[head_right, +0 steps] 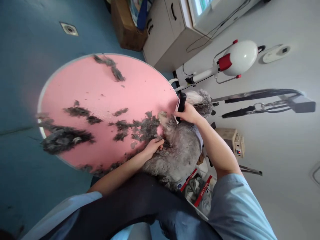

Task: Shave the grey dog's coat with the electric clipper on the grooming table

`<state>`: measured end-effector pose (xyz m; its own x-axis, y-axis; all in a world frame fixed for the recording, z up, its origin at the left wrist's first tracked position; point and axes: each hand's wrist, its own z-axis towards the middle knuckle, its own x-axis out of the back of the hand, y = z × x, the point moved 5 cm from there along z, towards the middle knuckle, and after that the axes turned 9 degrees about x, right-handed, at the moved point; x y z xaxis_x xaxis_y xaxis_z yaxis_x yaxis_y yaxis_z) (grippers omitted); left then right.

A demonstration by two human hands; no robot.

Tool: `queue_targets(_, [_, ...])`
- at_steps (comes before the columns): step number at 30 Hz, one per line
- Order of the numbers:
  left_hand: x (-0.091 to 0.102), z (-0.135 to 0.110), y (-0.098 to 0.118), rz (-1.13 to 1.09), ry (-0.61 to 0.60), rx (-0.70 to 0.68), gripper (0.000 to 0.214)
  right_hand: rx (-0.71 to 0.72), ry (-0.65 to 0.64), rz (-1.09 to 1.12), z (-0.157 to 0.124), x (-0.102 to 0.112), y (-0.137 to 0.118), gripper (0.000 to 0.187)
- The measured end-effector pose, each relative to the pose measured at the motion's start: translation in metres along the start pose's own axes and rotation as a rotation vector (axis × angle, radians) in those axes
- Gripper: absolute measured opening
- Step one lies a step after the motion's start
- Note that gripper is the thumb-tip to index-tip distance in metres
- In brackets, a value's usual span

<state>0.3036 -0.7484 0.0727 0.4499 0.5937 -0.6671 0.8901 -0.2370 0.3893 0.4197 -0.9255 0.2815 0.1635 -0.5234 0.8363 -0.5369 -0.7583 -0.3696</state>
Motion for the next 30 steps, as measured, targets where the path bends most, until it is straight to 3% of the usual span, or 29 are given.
queue_targets(2, [0.015, 0.001, 0.006, 0.274, 0.125, -0.081, 0.024, 0.017, 0.054, -0.001, -0.006, 0.003, -0.004, 0.036])
queue_targets(5, [0.030, -0.003, 0.022, 0.606, 0.258, -0.225, 0.019, 0.022, 0.258, -0.195, -0.015, 0.020, -0.010, 0.031])
queue_targets(6, [0.030, -0.004, 0.025, 0.670, 0.253, -0.235, 0.015, 0.016, 0.259, -0.253, -0.017, 0.020, -0.012, 0.031])
queue_targets(8, [0.025, -0.006, 0.029, 0.736, 0.188, -0.244, 0.018, 0.018, 0.131, -0.292, -0.019, 0.009, -0.014, 0.032])
queue_targets(11, [0.008, -0.010, 0.031, 0.686, 0.069, -0.346, 0.014, 0.046, -0.060, -0.294, -0.025, -0.012, -0.020, 0.034])
queue_targets(13, [-0.007, -0.012, 0.027, 0.636, -0.073, -0.357, 0.008, 0.053, -0.022, -0.358, -0.030, -0.013, -0.023, 0.034])
queue_targets(16, [-0.027, -0.017, 0.012, 0.500, -0.382, -0.195, 0.027, 0.038, 0.021, -0.496, -0.035, -0.014, -0.028, 0.037])
queue_targets(19, [-0.038, -0.026, -0.001, 0.264, -0.604, 0.037, 0.012, 0.000, -0.186, -0.611, -0.033, -0.037, -0.030, 0.043])
queue_targets(22, [-0.040, -0.034, -0.014, 0.153, -0.665, 0.202, 0.007, -0.032, -0.401, -0.709, -0.031, -0.067, -0.032, 0.044])
queue_targets(24, [-0.040, -0.036, -0.023, 0.135, -0.685, 0.239, 0.008, -0.042, -0.483, -0.756, -0.028, -0.080, -0.034, 0.043])
queue_targets(28, [-0.038, -0.033, -0.036, 0.111, -0.692, 0.187, 0.007, -0.087, -0.398, -0.863, -0.021, -0.084, -0.038, 0.046])
queue_targets(30, [-0.034, -0.029, -0.039, 0.086, -0.650, 0.133, 0.006, -0.092, -0.424, -0.881, -0.021, -0.090, -0.037, 0.046])
